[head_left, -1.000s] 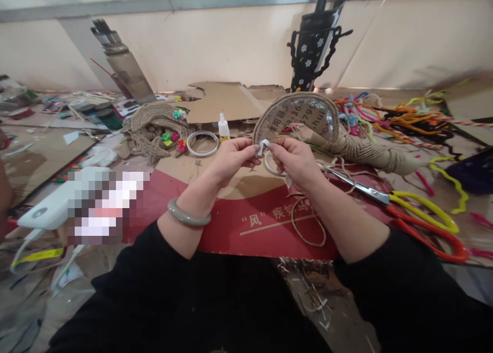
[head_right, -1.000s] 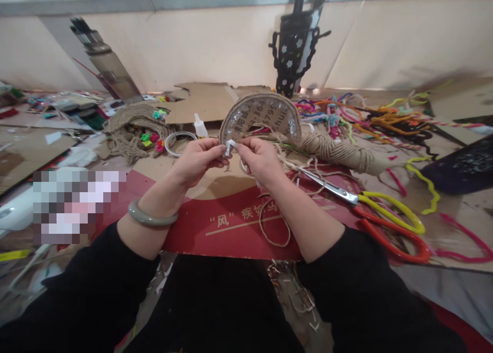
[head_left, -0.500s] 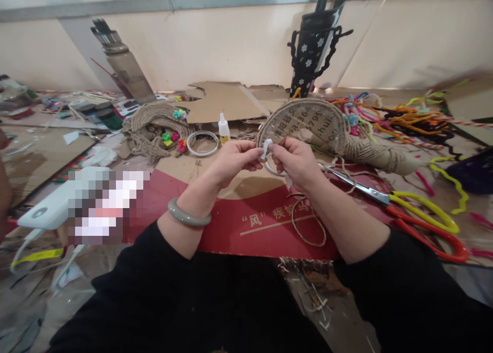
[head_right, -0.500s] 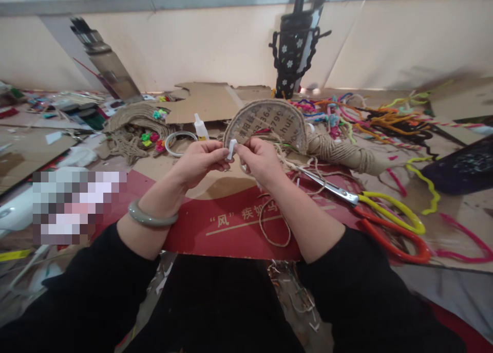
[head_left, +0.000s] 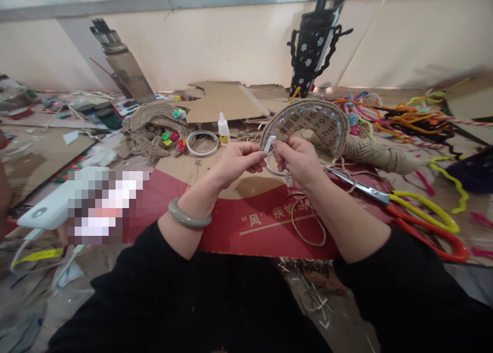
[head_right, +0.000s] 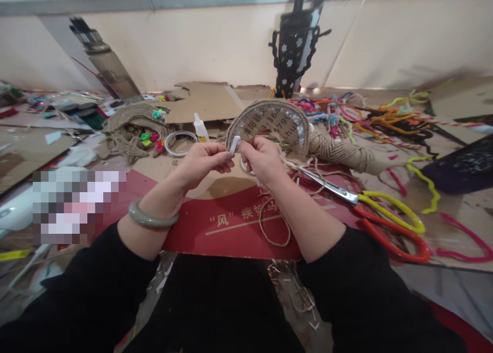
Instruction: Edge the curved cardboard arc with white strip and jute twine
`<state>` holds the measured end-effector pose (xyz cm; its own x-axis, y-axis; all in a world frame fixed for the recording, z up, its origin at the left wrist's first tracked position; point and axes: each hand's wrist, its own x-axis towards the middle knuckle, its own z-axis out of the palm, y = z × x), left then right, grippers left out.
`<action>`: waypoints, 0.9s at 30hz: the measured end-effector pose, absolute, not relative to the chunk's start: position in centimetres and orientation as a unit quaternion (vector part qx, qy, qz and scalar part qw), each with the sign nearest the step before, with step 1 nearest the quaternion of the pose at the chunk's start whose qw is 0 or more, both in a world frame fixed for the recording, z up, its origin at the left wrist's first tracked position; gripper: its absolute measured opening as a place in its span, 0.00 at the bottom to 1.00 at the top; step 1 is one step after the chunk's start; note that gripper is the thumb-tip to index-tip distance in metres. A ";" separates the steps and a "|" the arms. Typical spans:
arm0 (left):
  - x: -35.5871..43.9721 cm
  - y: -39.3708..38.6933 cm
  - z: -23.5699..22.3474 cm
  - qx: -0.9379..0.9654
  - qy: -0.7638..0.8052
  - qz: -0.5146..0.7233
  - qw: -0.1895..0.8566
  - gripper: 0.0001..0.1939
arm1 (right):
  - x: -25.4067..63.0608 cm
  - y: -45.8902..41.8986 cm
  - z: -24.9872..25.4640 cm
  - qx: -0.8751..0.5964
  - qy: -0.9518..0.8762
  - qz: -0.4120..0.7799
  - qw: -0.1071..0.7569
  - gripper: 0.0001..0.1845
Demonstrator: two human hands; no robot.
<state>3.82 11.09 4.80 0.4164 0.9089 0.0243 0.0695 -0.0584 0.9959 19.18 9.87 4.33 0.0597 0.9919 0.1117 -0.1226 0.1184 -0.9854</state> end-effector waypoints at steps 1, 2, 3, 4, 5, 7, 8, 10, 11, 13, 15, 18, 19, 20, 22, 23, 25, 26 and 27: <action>3.8 11.1 4.7 0.620 0.388 0.371 0.573 0.11 | 19.2 9.9 4.3 -0.449 -0.483 0.487 0.573 0.17; 3.7 11.2 4.7 0.613 0.384 0.371 0.582 0.12 | 19.2 9.9 4.3 -0.448 -0.485 0.485 0.573 0.17; 3.7 11.3 4.6 0.606 0.380 0.376 0.589 0.14 | 19.2 9.9 4.3 -0.449 -0.486 0.484 0.573 0.17; 3.7 11.4 4.6 0.597 0.379 0.386 0.593 0.15 | 19.2 9.8 4.3 -0.450 -0.487 0.484 0.571 0.18; 3.7 11.4 4.5 0.586 0.379 0.399 0.594 0.16 | 19.1 9.8 4.4 -0.451 -0.490 0.486 0.567 0.18; 3.6 11.5 4.6 0.570 0.382 0.420 0.594 0.16 | 19.0 9.8 4.4 -0.452 -0.496 0.494 0.553 0.18; 3.6 11.5 4.6 0.567 0.383 0.422 0.595 0.15 | 19.0 9.8 4.5 -0.453 -0.498 0.499 0.546 0.17; 3.7 11.5 4.7 0.564 0.387 0.418 0.598 0.12 | 18.9 9.8 4.4 -0.454 -0.501 0.504 0.538 0.15; 3.7 11.5 4.8 0.563 0.390 0.418 0.598 0.11 | 18.9 9.8 4.4 -0.454 -0.502 0.504 0.536 0.15; 3.8 11.6 4.9 0.548 0.397 0.433 0.596 0.10 | 19.0 9.9 4.3 -0.453 -0.509 0.502 0.533 0.12; 3.8 11.6 5.0 0.525 0.402 0.458 0.595 0.10 | 19.1 10.0 4.0 -0.449 -0.524 0.499 0.525 0.10; 3.7 11.8 5.0 0.495 0.404 0.491 0.592 0.10 | 19.2 10.1 3.6 -0.440 -0.558 0.489 0.506 0.09; 3.7 11.9 5.0 0.488 0.403 0.501 0.590 0.10 | 19.3 10.1 3.4 -0.438 -0.569 0.484 0.501 0.09; 3.6 11.9 5.0 0.482 0.403 0.511 0.587 0.11 | 19.3 10.1 3.3 -0.436 -0.579 0.478 0.496 0.08; 3.5 12.1 5.1 0.468 0.402 0.530 0.583 0.11 | 19.3 10.1 3.2 -0.436 -0.593 0.473 0.485 0.07; 3.5 12.1 5.1 0.460 0.401 0.537 0.582 0.11 | 19.2 10.0 3.2 -0.436 -0.596 0.475 0.479 0.07; 3.4 12.2 5.2 0.446 0.402 0.549 0.581 0.11 | 19.2 10.0 3.4 -0.434 -0.598 0.484 0.469 0.05; 3.4 12.2 5.2 0.441 0.402 0.553 0.582 0.11 | 19.2 10.0 3.4 -0.431 -0.598 0.489 0.465 0.04; 3.4 12.2 5.3 0.438 0.402 0.555 0.582 0.11 | 19.2 9.9 3.6 -0.427 -0.599 0.495 0.462 0.04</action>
